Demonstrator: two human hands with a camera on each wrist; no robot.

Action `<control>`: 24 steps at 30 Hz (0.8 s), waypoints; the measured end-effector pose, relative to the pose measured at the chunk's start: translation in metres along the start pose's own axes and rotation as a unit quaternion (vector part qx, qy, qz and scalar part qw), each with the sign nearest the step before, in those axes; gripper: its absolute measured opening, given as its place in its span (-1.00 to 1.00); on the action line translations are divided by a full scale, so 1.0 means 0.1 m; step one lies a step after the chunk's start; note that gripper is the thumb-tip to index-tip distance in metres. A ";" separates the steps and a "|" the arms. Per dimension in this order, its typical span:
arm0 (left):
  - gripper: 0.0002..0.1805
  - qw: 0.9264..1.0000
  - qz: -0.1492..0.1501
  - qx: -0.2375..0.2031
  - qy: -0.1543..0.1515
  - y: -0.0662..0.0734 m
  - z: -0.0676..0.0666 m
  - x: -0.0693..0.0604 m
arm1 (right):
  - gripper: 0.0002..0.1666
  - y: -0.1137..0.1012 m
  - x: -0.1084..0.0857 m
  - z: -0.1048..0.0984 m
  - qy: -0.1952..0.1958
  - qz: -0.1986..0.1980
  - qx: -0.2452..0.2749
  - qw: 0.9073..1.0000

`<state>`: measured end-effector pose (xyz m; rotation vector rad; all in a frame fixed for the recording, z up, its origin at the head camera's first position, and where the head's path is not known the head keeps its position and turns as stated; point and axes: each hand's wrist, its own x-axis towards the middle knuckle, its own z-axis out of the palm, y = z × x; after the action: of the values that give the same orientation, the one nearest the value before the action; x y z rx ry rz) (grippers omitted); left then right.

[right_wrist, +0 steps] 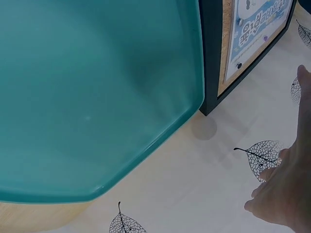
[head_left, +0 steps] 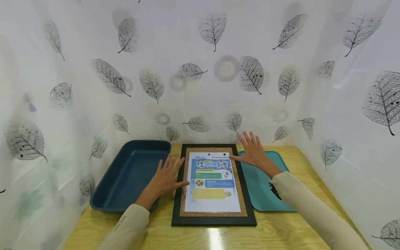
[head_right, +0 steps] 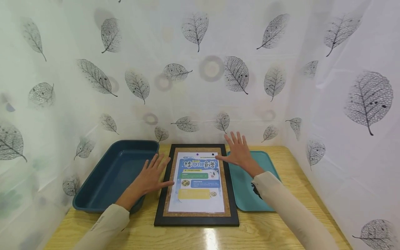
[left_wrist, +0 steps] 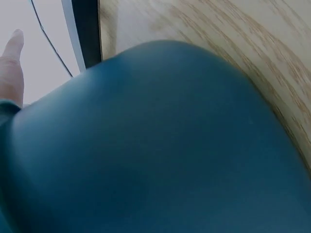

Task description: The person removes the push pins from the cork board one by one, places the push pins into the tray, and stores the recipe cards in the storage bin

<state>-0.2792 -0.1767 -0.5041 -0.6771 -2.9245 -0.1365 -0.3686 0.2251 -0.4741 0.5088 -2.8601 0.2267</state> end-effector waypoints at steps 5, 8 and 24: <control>0.17 1.000 -0.004 -0.025 -0.008 0.02 0.04 0.02 | 0.37 -0.04 0.03 0.03 -0.003 -0.008 0.007 1.000; 0.18 0.999 -0.005 -0.030 -0.018 0.03 0.08 0.04 | 0.37 -0.06 0.04 0.07 -0.005 -0.009 0.002 1.000; 0.20 1.000 0.023 0.000 -0.005 0.13 0.21 0.09 | 0.39 -0.19 0.10 0.13 -0.016 -0.015 0.016 1.000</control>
<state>-0.2835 -0.1584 -0.5233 -0.7468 -2.9165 -0.1290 -0.3735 0.2013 -0.4824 0.5663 -2.8808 0.2609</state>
